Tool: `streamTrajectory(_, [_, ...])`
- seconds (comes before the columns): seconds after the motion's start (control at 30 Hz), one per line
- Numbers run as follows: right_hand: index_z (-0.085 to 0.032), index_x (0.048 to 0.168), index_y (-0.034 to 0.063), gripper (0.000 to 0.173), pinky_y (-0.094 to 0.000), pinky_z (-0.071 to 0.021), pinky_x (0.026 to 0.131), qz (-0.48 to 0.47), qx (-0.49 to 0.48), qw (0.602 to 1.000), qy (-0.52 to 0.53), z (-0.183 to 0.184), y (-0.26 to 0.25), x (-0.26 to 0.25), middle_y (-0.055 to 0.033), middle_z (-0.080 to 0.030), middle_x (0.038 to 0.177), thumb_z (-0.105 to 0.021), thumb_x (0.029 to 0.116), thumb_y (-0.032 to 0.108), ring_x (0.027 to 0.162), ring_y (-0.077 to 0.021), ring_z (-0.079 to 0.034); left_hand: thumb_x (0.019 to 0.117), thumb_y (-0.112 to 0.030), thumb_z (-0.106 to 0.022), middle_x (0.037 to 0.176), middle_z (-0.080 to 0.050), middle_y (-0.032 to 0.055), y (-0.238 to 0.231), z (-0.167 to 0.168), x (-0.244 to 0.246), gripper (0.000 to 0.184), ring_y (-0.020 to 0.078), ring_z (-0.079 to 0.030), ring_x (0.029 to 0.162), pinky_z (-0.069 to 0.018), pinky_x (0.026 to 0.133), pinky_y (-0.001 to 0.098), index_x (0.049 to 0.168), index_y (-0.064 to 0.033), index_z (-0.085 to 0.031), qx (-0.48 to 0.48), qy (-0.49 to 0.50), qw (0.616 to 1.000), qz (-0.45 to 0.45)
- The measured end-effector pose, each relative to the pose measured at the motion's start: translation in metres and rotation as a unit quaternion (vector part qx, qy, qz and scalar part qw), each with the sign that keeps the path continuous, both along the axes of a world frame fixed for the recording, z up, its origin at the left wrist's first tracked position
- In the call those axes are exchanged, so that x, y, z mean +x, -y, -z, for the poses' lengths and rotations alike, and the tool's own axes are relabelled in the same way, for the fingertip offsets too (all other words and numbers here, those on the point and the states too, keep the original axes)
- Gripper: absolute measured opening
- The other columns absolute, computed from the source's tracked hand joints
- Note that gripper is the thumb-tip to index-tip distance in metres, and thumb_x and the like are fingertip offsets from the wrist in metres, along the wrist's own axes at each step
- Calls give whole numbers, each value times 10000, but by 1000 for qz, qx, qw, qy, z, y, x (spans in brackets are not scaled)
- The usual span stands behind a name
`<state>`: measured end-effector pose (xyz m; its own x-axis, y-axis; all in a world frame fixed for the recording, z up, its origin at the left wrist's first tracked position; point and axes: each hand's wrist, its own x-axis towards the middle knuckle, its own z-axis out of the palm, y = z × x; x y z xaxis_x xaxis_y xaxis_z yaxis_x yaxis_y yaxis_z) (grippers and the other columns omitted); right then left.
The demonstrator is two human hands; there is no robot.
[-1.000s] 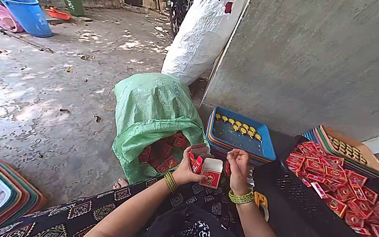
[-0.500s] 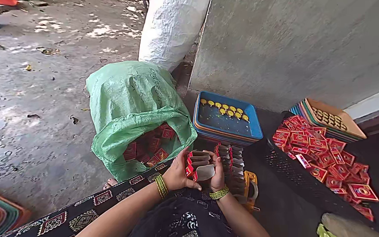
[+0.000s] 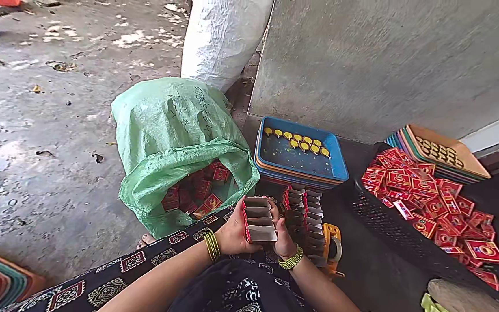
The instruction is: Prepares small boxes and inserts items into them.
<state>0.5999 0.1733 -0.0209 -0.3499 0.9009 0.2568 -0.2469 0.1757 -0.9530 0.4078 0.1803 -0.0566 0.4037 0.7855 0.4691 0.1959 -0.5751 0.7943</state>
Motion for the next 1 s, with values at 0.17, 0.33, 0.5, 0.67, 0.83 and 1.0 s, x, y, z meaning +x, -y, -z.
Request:
streamTrajectory(0.17, [-428, 1479, -92, 1077, -487, -358, 1227, 45, 71, 985, 151, -19, -42, 27, -222, -472, 1546, -167, 960, 815, 1474, -298, -416, 587, -469, -965, 1545, -404, 249, -9, -3, -6, 1455, 230, -435, 1443, -363, 1225, 400, 1579, 26, -22, -1, 34, 999, -23])
streamTrajectory(0.33, [-692, 1136, 25, 280, -479, -544, 882, 357, -36, 859, 364, -55, -177, 98, -155, -699, 1078, -643, 1001, 266, 988, -261, -671, 564, -456, -981, 1573, -362, 236, -20, 5, -11, 1504, 217, -425, 1449, -372, 1221, 397, 1594, -7, 18, -26, 55, 996, -62])
streamTrajectory(0.5, [-698, 1162, 30, 401, -387, -537, 731, 329, -223, 759, 517, -40, -315, 157, -117, -682, 942, -522, 1065, 377, 751, -191, -632, 549, -515, -976, 1567, -391, 211, -23, 8, -10, 1532, 186, -438, 1441, -372, 1222, 381, 1592, 5, 17, -47, 27, 997, -60])
streamTrajectory(0.67, [-628, 1239, 25, 392, -270, -488, 630, 360, -318, 775, 410, -10, -376, 161, -70, -627, 941, -490, 1081, 357, 668, -101, -556, 630, -520, -936, 1555, -437, 162, -30, 13, -10, 1474, 141, -436, 1442, -310, 1260, 396, 1601, -30, 59, -22, 4, 999, -46])
streamTrajectory(0.83, [-608, 1291, -9, 461, -380, -537, 821, 415, -307, 729, 449, -3, -395, 153, -158, -653, 1125, -714, 932, 262, 865, -204, -646, 646, -516, -932, 1539, -462, 155, -33, 13, -11, 1467, 119, -436, 1440, -259, 1281, 399, 1596, -14, 67, -7, 0, 999, -47])
streamTrajectory(1.0, [-617, 1224, -37, 431, -383, -554, 759, 466, -294, 732, 401, -6, -386, 153, -161, -662, 1035, -741, 880, 192, 796, -212, -652, 648, -540, -922, 1552, -431, 192, -30, 16, -12, 1478, 130, -418, 1452, -229, 1288, 402, 1594, -2, 77, 6, -4, 999, -49])
